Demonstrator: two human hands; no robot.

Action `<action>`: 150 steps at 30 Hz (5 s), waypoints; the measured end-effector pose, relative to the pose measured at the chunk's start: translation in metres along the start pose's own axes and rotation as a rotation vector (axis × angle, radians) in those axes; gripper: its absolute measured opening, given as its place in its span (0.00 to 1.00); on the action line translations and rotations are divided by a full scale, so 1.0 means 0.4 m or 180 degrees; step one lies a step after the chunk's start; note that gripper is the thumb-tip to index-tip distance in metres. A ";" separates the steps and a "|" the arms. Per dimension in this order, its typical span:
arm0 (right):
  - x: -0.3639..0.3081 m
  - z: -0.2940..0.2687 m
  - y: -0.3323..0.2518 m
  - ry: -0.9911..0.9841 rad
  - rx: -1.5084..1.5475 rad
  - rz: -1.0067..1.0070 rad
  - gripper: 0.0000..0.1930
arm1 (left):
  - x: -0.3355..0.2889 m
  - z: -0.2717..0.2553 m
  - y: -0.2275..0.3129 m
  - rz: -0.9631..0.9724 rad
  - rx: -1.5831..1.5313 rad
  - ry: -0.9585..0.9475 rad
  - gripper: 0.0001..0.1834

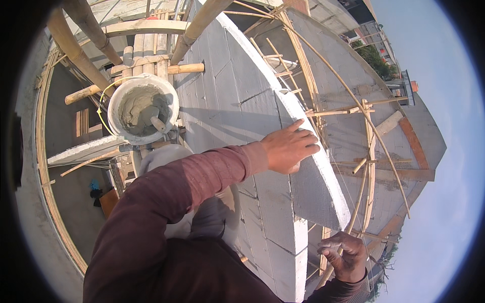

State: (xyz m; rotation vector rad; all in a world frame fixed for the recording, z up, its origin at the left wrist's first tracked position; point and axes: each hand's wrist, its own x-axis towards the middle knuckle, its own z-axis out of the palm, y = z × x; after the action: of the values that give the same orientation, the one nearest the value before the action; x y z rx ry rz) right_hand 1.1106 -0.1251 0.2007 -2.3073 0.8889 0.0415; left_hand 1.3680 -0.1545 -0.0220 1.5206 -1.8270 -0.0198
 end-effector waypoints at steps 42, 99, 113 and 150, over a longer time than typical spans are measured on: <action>1.020 0.177 -0.056 0.0143 -0.1154 -0.2537 0.37 | -0.012 0.016 -0.007 0.0022 0.0043 0.0076 0.28; 0.106 0.334 0.516 0.2406 -0.0768 0.0795 0.50 | 0.074 -0.117 -0.093 0.0027 -0.0381 -0.0311 0.25; 0.086 0.328 0.513 0.2215 -0.0518 0.0936 0.50 | 0.072 -0.140 -0.265 -0.0742 0.0312 -0.0938 0.25; -0.144 0.347 0.567 0.3076 -0.0690 0.0718 0.32 | 0.094 -0.116 0.045 0.0097 -0.0242 -0.0237 0.17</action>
State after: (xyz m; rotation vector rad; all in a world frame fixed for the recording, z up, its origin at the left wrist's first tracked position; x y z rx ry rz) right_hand 0.9553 -0.1350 -0.0224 -2.3791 1.6646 -0.9929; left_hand 1.3774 -0.1612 0.0392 1.4566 -1.8862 -0.1314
